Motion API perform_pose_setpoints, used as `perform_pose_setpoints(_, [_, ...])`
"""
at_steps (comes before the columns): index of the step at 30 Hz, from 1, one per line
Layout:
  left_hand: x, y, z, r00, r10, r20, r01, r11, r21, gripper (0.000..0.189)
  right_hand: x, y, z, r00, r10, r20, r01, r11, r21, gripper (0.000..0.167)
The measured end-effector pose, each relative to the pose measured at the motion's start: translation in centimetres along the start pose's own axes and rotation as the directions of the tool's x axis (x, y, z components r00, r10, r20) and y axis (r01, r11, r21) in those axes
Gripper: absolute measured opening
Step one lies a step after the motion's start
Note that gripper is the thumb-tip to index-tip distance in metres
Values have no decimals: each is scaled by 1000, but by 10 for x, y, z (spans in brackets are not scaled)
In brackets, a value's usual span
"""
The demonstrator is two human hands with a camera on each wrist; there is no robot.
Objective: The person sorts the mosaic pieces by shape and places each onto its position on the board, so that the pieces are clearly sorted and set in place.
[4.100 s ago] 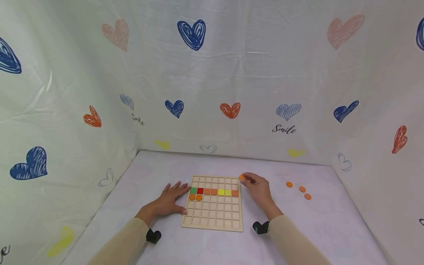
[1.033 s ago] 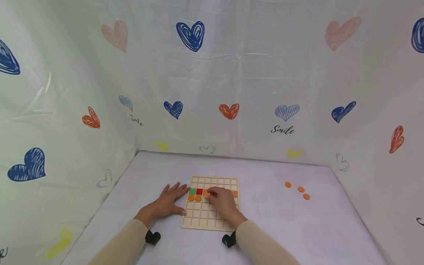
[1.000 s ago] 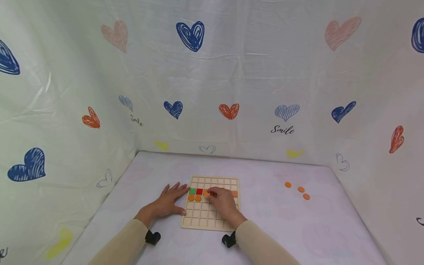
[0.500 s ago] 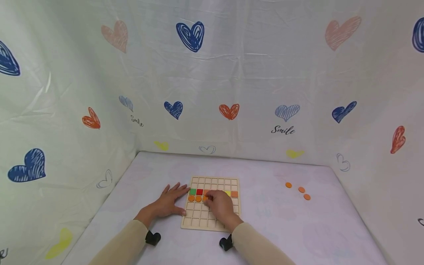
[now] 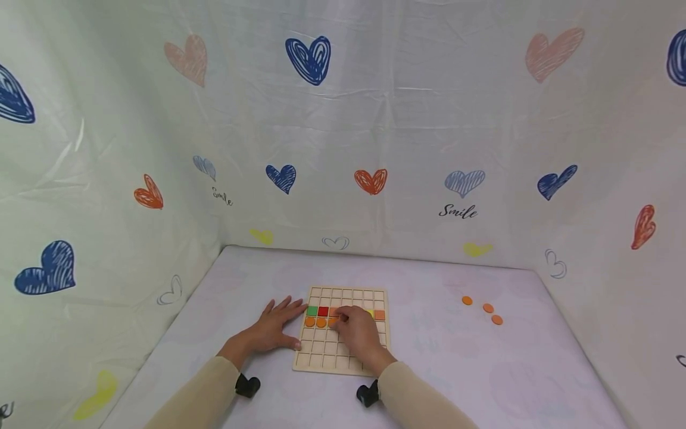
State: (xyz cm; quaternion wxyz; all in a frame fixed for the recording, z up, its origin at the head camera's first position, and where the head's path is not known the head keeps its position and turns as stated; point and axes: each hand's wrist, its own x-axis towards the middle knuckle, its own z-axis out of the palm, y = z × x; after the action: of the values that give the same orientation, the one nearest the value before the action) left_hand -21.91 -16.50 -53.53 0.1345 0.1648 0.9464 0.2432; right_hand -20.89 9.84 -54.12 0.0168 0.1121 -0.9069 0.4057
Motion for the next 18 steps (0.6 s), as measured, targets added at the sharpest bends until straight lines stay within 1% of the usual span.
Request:
perform_pose_setpoints(5, [0,1,1,1000,-15,-3,15,1000,-2,101,0,9,-20,997,17,-71,-12,998,61,18])
perform_pose_setpoints(8, [-2,3,0,1000,-18,-4,18,1000,-3,101,1,19,-38,994,27,-111,-22,998,50,17])
perform_pose_setpoints(14, [-4,6,-1,1000,-14,-12,14,1000,-4,100,5,47,-79,975,129,-182,-132,991,-5,12])
perform_pose_setpoints(18, [-4,8,-1,1000,-18,-11,18,1000,-7,100,4,70,-110,962,176,-207,-190,980,-51,18])
